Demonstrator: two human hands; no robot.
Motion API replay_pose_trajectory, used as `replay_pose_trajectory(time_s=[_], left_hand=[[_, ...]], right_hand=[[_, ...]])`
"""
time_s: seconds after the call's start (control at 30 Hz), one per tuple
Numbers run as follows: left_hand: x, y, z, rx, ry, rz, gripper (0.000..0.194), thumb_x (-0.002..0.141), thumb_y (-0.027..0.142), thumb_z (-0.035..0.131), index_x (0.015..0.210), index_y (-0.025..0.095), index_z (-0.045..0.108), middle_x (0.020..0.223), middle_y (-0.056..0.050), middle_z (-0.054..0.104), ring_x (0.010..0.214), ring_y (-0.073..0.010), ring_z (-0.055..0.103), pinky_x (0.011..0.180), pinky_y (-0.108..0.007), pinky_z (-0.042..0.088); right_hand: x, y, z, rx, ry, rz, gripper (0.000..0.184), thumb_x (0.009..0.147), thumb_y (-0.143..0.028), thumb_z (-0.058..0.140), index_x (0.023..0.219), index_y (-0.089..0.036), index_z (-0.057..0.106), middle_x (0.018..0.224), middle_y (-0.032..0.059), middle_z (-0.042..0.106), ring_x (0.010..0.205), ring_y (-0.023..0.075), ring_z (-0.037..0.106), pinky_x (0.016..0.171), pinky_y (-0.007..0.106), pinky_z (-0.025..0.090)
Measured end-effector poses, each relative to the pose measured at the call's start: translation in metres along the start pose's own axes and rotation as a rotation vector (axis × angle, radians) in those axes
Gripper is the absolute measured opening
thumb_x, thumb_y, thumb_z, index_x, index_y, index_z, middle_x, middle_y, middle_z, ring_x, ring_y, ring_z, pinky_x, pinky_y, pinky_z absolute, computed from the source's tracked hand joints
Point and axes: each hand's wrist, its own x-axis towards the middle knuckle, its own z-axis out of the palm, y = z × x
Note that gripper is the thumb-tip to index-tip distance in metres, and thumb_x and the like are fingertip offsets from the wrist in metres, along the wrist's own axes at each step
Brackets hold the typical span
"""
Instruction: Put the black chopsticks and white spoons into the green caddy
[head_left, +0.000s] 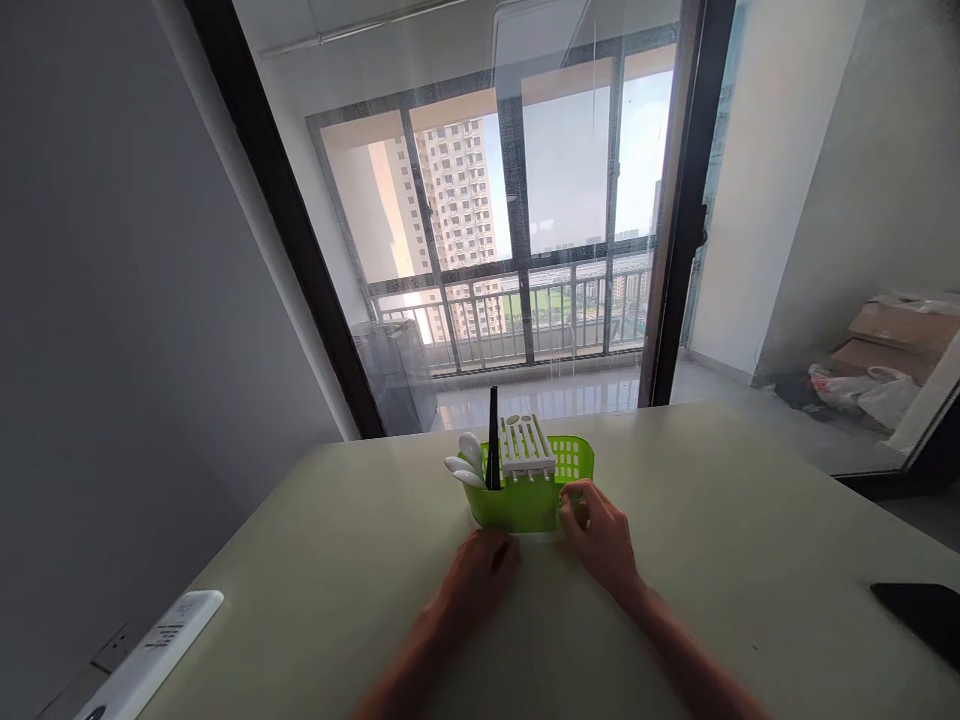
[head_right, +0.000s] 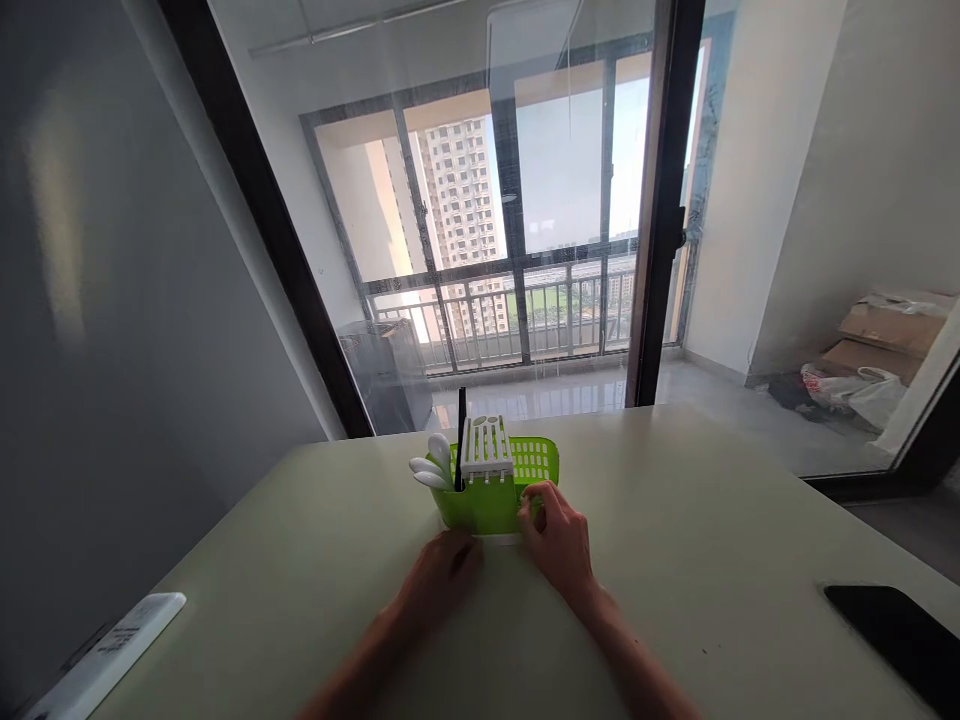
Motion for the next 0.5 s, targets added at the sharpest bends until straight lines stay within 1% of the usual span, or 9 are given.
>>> replay_pose_trajectory(time_s=[0.1, 0.3, 0.4, 0.5], left_hand=[[0.0004, 0.0009, -0.0009, -0.013, -0.015, 0.005, 0.028, 0.094, 0.026, 0.044, 0.068, 0.019, 0.047, 0.070, 0.000, 0.057, 0.063, -0.0128, 0.048, 0.059, -0.027, 0.029], [0.0005, 0.0016, -0.0016, -0.006, -0.016, 0.027, 0.025, 0.093, 0.024, 0.045, 0.068, 0.019, 0.047, 0.071, 0.000, 0.056, 0.065, -0.0128, 0.048, 0.061, -0.027, 0.031], [-0.0003, 0.0033, -0.0029, 0.012, -0.018, 0.040, 0.025, 0.093, 0.024, 0.046, 0.068, 0.019, 0.048, 0.071, 0.000, 0.056, 0.066, -0.0129, 0.048, 0.061, -0.026, 0.032], [-0.0014, 0.0059, -0.0052, 0.017, -0.038, 0.055, 0.026, 0.092, 0.023, 0.045, 0.067, 0.019, 0.050, 0.071, 0.000, 0.057, 0.066, -0.0127, 0.050, 0.061, -0.026, 0.033]], right_hand=[[0.0001, 0.0003, 0.0002, -0.004, 0.003, -0.004, 0.012, 0.096, -0.028, 0.048, 0.091, -0.021, 0.056, 0.074, -0.0018, 0.061, 0.050, 0.0099, 0.051, 0.052, 0.023, 0.038], [0.0016, -0.0017, 0.0002, -0.010, 0.051, -0.039, 0.009, 0.096, -0.025, 0.047, 0.090, -0.021, 0.053, 0.091, 0.0014, 0.060, 0.052, 0.0075, 0.051, 0.055, 0.023, 0.040], [0.0013, -0.0031, -0.0006, 0.002, 0.053, -0.056, 0.008, 0.094, -0.023, 0.047, 0.090, -0.022, 0.053, 0.086, 0.0006, 0.058, 0.055, 0.0092, 0.050, 0.056, 0.023, 0.040], [-0.0030, -0.0056, 0.0005, 0.040, -0.013, -0.074, 0.005, 0.090, -0.021, 0.049, 0.090, -0.022, 0.054, 0.071, -0.0035, 0.052, 0.055, 0.0110, 0.046, 0.055, 0.022, 0.037]])
